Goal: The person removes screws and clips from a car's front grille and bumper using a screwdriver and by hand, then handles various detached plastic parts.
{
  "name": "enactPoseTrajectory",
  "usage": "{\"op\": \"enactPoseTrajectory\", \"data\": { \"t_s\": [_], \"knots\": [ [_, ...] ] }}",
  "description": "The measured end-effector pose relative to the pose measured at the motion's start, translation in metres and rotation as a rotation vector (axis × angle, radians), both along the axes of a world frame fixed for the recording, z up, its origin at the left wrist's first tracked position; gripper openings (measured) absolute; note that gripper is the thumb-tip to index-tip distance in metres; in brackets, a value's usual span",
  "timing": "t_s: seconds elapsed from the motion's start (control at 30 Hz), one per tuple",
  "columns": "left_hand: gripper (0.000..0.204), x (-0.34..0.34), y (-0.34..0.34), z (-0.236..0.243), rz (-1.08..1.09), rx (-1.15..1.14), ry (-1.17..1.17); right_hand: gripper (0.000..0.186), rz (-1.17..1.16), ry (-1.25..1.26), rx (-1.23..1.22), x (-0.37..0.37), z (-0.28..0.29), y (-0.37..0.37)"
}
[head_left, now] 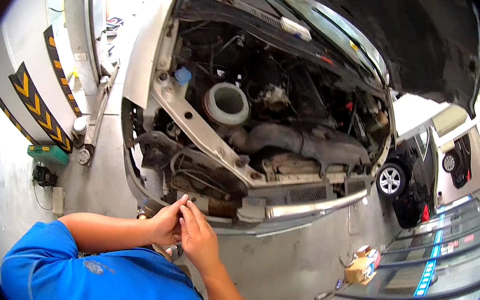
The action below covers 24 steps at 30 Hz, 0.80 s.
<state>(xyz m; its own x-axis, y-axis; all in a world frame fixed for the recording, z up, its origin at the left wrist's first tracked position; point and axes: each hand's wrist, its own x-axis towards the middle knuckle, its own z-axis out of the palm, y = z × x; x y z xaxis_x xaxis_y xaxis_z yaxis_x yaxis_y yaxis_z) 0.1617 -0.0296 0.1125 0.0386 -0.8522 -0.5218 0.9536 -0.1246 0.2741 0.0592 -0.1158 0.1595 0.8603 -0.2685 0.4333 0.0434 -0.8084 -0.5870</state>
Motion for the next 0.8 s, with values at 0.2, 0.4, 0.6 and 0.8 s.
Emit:
{"op": "enactPoseTrajectory", "data": {
  "t_s": [0.2,0.4,0.6,0.8],
  "knots": [
    [0.034,-0.063,-0.017,0.000,-0.196,0.016,-0.203,0.023,-0.261,-0.133,-0.019,-0.083,-0.006,-0.004],
    [0.027,-0.094,0.015,-0.004,-0.391,-0.175,-0.182,0.020,-0.461,-0.174,0.352,-0.133,-0.030,0.030],
    [0.020,-0.069,0.067,-0.021,-0.335,-0.094,-0.131,0.023,-0.313,-0.129,0.745,-0.112,-0.043,0.070],
    [0.019,-0.039,0.157,-0.020,-0.189,-0.090,-0.182,0.024,-0.022,0.001,0.739,-0.077,-0.043,0.118]
  ]
}}
